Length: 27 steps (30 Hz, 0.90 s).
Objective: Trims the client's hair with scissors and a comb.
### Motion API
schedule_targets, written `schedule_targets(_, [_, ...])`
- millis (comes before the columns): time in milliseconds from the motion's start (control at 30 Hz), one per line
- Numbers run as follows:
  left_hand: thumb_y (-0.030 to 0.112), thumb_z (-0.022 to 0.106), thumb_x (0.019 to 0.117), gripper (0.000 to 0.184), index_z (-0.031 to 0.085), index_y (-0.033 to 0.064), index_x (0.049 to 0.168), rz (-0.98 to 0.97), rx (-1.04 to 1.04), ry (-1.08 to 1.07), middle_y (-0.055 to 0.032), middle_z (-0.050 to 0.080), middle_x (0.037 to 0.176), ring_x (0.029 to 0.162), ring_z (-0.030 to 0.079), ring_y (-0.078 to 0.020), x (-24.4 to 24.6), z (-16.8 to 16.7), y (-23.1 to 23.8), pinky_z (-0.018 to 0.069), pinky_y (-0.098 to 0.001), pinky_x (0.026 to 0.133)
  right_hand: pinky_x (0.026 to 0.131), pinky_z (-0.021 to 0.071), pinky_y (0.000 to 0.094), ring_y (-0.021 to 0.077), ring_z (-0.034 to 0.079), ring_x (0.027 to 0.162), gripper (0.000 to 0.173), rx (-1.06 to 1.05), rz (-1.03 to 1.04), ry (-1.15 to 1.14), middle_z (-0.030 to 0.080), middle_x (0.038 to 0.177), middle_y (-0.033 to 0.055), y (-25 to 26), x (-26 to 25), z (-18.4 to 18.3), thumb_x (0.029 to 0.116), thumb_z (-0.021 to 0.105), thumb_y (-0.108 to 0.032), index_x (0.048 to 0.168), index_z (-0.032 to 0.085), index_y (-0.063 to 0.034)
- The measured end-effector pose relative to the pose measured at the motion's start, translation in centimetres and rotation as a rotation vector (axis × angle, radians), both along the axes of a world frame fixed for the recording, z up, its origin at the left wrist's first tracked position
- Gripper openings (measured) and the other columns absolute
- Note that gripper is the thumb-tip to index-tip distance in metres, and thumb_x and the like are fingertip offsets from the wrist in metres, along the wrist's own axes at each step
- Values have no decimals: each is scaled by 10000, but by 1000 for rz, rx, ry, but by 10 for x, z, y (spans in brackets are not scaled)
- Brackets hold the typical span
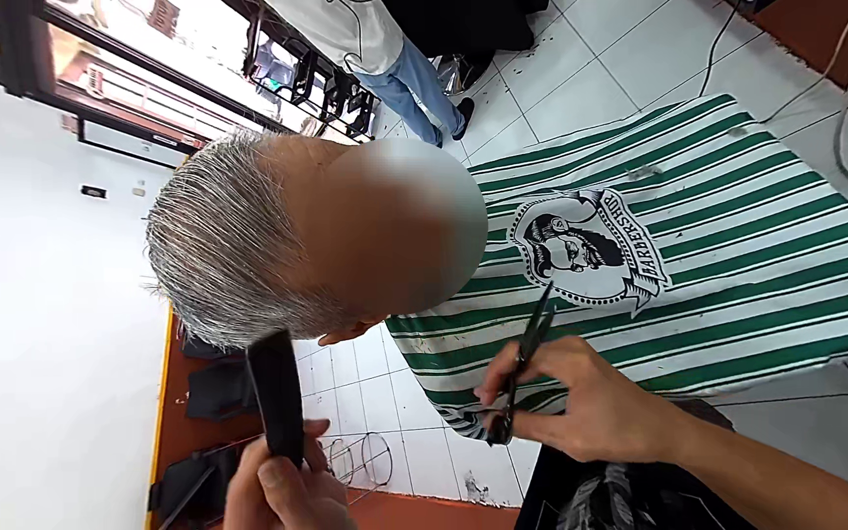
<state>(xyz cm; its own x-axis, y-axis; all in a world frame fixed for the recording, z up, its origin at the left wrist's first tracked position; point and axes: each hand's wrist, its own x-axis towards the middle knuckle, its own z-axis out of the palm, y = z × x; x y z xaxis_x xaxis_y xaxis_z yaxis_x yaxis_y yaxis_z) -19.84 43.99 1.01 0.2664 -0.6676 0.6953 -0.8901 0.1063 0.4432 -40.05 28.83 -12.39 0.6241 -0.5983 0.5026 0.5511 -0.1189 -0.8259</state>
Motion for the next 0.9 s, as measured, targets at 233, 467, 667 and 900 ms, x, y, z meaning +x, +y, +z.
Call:
schedule_targets(233, [149,492,1073,269,681,-41,1050,7,37,-334,60,705,843,651,575,61,8,63,-59,459,-117,553,804,583,141,-16,703,889,204,-2,3,37,747,932,6,22,-18,-21,932,729,-227,1027,682,-53])
schedule_targets(467, [217,519,1062,171,686,180,1066,29,176,-111,154,703,843,619,607,38,43,140,-93,494,-138,547,858,567,151,-5,701,977,311,-59,41,80,758,998,1,24,-38,-25,905,771,-335,1065,677,-86])
schedule_targets(667, [224,551,1042,182,723,175,1010,-27,524,-93,134,667,753,518,494,64,55,170,-109,375,-95,463,831,545,132,-12,688,937,296,-161,57,117,751,974,14,24,-45,-17,912,757,-317,1053,679,-69])
schedule_targets(900, [301,570,1018,182,736,267,951,-140,561,-53,169,683,795,610,570,59,67,202,-105,466,-124,544,876,557,222,50,698,1013,369,-177,79,143,758,1038,24,26,-56,-12,895,779,-377,1106,682,-91])
